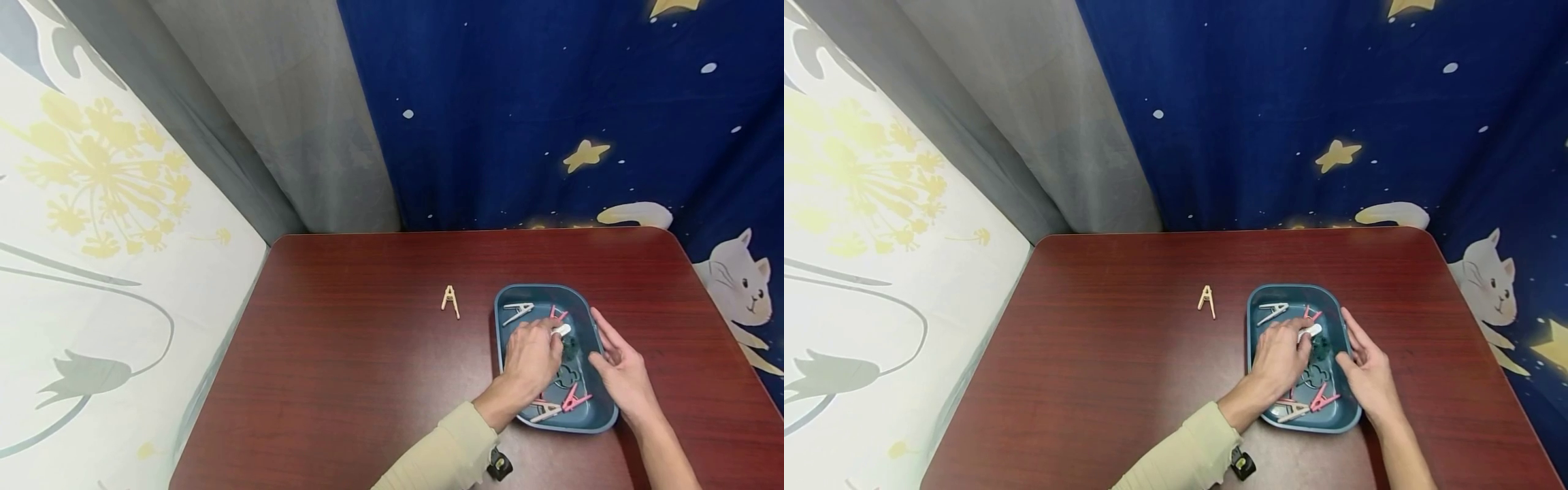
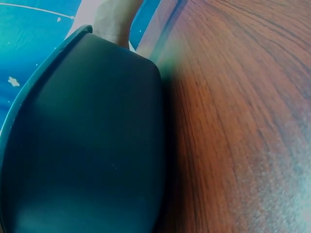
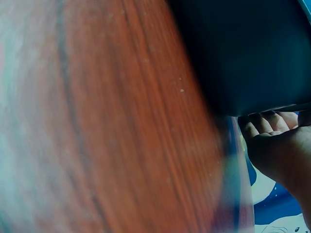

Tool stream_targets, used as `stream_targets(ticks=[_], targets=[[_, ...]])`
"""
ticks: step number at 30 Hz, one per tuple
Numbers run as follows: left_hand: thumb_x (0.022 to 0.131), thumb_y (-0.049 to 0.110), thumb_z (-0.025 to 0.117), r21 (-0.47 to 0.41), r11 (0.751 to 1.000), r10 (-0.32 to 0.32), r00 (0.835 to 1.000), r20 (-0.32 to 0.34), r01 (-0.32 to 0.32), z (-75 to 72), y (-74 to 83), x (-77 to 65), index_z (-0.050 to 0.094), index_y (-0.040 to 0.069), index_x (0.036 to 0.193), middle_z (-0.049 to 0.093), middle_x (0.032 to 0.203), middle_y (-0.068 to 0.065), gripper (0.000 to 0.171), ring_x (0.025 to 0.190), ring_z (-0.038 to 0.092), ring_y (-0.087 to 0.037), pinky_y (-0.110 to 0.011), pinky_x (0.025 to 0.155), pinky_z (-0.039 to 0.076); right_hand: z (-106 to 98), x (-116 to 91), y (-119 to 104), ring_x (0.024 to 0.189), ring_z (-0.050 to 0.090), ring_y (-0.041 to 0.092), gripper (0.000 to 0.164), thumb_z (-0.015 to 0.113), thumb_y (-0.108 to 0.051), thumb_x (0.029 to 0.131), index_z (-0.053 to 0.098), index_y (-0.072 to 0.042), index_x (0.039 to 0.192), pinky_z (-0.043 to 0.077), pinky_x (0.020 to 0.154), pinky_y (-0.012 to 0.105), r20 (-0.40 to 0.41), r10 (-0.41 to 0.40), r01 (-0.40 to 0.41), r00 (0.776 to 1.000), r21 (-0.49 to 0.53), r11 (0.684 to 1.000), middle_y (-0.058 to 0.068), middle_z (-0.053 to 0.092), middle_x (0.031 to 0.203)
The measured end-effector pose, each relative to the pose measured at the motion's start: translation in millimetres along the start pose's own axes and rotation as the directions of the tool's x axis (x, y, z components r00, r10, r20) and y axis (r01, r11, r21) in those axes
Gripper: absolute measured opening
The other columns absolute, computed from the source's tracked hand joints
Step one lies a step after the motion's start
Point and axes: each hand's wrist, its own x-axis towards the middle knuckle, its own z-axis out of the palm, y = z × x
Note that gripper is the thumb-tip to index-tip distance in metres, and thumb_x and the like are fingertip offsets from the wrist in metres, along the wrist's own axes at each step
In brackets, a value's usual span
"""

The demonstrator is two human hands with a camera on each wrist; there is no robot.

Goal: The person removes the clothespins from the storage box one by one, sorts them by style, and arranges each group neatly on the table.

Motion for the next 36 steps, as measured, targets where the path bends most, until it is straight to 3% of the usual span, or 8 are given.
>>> stream_targets(ticks=[5,10,20,30,36], targets=[[0.106,0.022,0.065,-0.014,0.999,0.039,0.999,-0.002,-0.039,-1.7,-1.1,1.2,0.078,0.024,0.123,0.078,0.105,0.013,0.022,0.087,0.068,-0.006,-0.017,0.074,0.051,0.0,0.5,-0.6,0.128,0.046,-0.016,0.075,0.056,0.004,0.104,0.031,-0.026,0.169,0.039,0.092,0.003,-0.003,0.007,-0.007,1.000,-0.002,1.000,0.018,0.043,0.161],[0.108,0.020,0.062,-0.034,0.997,0.063,0.998,-0.027,-0.064,-2.4,-2.4,2.1,0.077,0.024,0.126,0.078,0.112,0.013,0.025,0.092,0.071,-0.006,-0.016,0.077,0.052,0.1,0.6,-0.3,0.130,0.044,-0.015,0.074,0.056,0.002,0.104,0.031,-0.026,0.169,0.038,0.096,0.003,-0.005,0.012,-0.012,1.000,-0.010,1.000,0.018,0.041,0.162],[0.111,0.021,0.056,-0.163,0.984,0.063,0.994,-0.092,-0.077,-3.5,-4.1,1.8,0.078,0.023,0.127,0.078,0.118,0.010,0.026,0.105,0.073,-0.002,-0.015,0.084,0.054,0.4,0.7,-0.6,0.132,0.044,-0.012,0.074,0.056,0.002,0.105,0.031,-0.027,0.168,0.036,0.096,0.002,-0.011,0.026,-0.027,1.000,-0.024,0.999,0.021,0.041,0.161],[0.110,0.020,0.059,-0.300,0.950,0.047,0.990,-0.135,-0.086,-7.5,-5.7,2.1,0.079,0.022,0.125,0.079,0.092,0.012,0.025,0.081,0.066,0.012,-0.006,0.069,0.044,0.9,0.5,-0.4,0.133,0.042,-0.012,0.075,0.055,0.000,0.105,0.030,-0.030,0.169,0.036,0.096,0.002,-0.008,0.047,-0.047,0.999,-0.031,0.998,0.021,0.040,0.162],[0.108,0.017,0.063,-0.382,0.915,0.066,0.981,-0.182,-0.132,-8.9,-7.3,1.4,0.078,0.017,0.129,0.080,0.104,0.013,0.025,0.081,0.064,0.015,-0.003,0.065,0.040,0.9,1.0,-0.4,0.128,0.045,-0.016,0.075,0.056,0.003,0.104,0.031,-0.026,0.169,0.038,0.094,0.002,-0.012,0.029,-0.030,1.000,-0.022,0.999,0.021,0.042,0.161]])
